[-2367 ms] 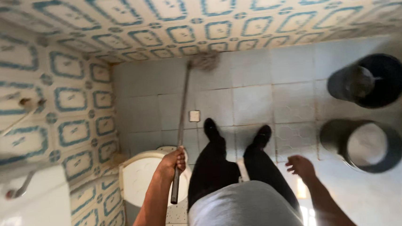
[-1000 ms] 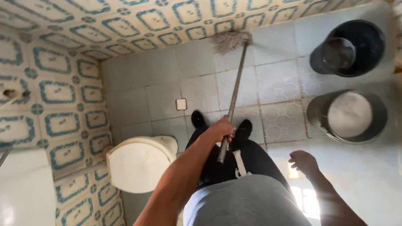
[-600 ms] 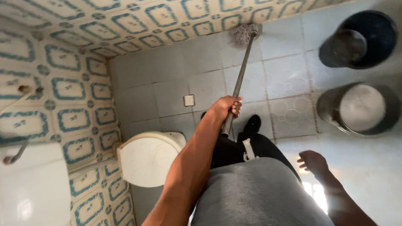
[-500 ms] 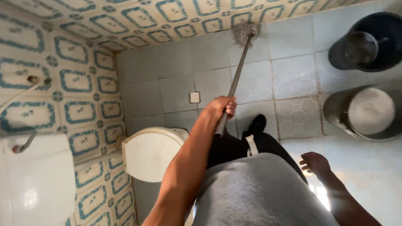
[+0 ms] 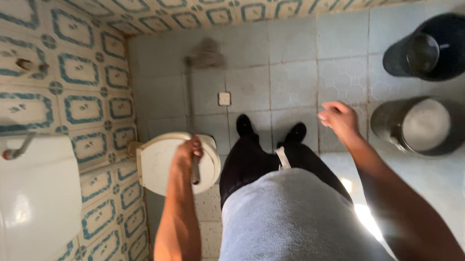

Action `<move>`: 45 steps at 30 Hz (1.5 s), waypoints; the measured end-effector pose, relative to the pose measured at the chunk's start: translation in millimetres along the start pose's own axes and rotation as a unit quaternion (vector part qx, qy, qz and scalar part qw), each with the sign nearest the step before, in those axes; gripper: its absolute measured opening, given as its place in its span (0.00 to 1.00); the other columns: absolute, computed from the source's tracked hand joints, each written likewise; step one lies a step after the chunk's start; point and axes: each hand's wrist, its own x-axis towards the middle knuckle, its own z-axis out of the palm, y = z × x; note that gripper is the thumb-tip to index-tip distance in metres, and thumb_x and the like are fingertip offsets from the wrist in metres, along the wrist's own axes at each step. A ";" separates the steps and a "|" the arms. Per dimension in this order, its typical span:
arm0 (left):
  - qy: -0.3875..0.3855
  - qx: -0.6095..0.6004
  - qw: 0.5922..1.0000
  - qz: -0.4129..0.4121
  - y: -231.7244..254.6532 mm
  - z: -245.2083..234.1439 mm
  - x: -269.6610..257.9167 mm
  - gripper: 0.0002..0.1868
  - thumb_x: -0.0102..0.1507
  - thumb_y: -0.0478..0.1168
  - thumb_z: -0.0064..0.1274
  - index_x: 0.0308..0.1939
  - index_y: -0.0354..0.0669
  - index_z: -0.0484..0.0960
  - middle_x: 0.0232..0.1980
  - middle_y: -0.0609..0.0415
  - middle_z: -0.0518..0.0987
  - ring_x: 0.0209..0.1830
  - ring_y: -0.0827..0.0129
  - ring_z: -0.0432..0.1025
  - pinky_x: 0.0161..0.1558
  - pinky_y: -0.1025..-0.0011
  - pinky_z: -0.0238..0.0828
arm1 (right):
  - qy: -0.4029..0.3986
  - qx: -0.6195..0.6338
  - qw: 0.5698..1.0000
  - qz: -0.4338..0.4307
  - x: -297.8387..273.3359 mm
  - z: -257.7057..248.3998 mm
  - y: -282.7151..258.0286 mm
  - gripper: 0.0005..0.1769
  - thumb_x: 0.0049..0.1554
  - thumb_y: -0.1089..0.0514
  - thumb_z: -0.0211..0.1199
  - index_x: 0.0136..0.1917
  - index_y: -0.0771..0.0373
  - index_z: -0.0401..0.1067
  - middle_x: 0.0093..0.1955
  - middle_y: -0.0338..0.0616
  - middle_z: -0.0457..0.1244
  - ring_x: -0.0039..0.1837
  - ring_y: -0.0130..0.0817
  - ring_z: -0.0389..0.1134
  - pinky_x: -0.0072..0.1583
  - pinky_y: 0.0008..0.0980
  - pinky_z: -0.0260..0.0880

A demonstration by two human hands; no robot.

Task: The person mops a tiled floor using a mop and bucket. They squeeze the mop head by hand in the bucket and then move the mop across the floor tiles around a toilet.

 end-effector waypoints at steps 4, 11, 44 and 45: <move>0.095 0.146 0.985 0.017 45.4 -20.6 -25.7 0.07 0.70 0.35 0.46 0.35 0.42 0.70 0.23 0.62 0.63 0.17 0.79 0.56 0.19 0.77 0.56 | -0.074 -0.189 0.979 -0.005 10.3 44.0 -18.4 0.10 0.62 0.62 0.59 0.54 0.67 0.76 0.41 0.43 0.70 0.38 0.28 0.68 0.43 0.29 0.69; 0.115 0.318 0.941 -0.025 83.4 14.6 -39.5 0.11 0.69 0.33 0.44 0.30 0.38 0.70 0.22 0.57 0.65 0.18 0.74 0.57 0.19 0.73 0.58 | -0.128 -0.223 0.961 -0.105 -21.0 53.2 9.7 0.10 0.61 0.63 0.58 0.53 0.66 0.76 0.38 0.40 0.71 0.36 0.26 0.69 0.41 0.26 0.70; -0.123 -0.001 0.819 0.561 -57.2 287.6 -39.6 0.15 0.71 0.45 0.52 0.42 0.35 0.81 0.43 0.47 0.81 0.42 0.65 0.72 0.46 0.69 0.68 | 0.097 -0.119 0.988 0.006 -89.2 -98.7 113.6 0.13 0.59 0.64 0.53 0.52 0.71 0.76 0.39 0.50 0.71 0.36 0.31 0.71 0.39 0.29 0.70; -0.079 -0.063 0.856 0.508 -52.5 281.4 -26.1 0.16 0.71 0.46 0.47 0.38 0.37 0.82 0.40 0.48 0.82 0.40 0.66 0.74 0.46 0.70 0.70 | 0.091 -0.108 0.989 -0.035 -88.0 -100.6 109.5 0.14 0.58 0.65 0.53 0.53 0.71 0.75 0.40 0.49 0.71 0.36 0.31 0.71 0.39 0.29 0.70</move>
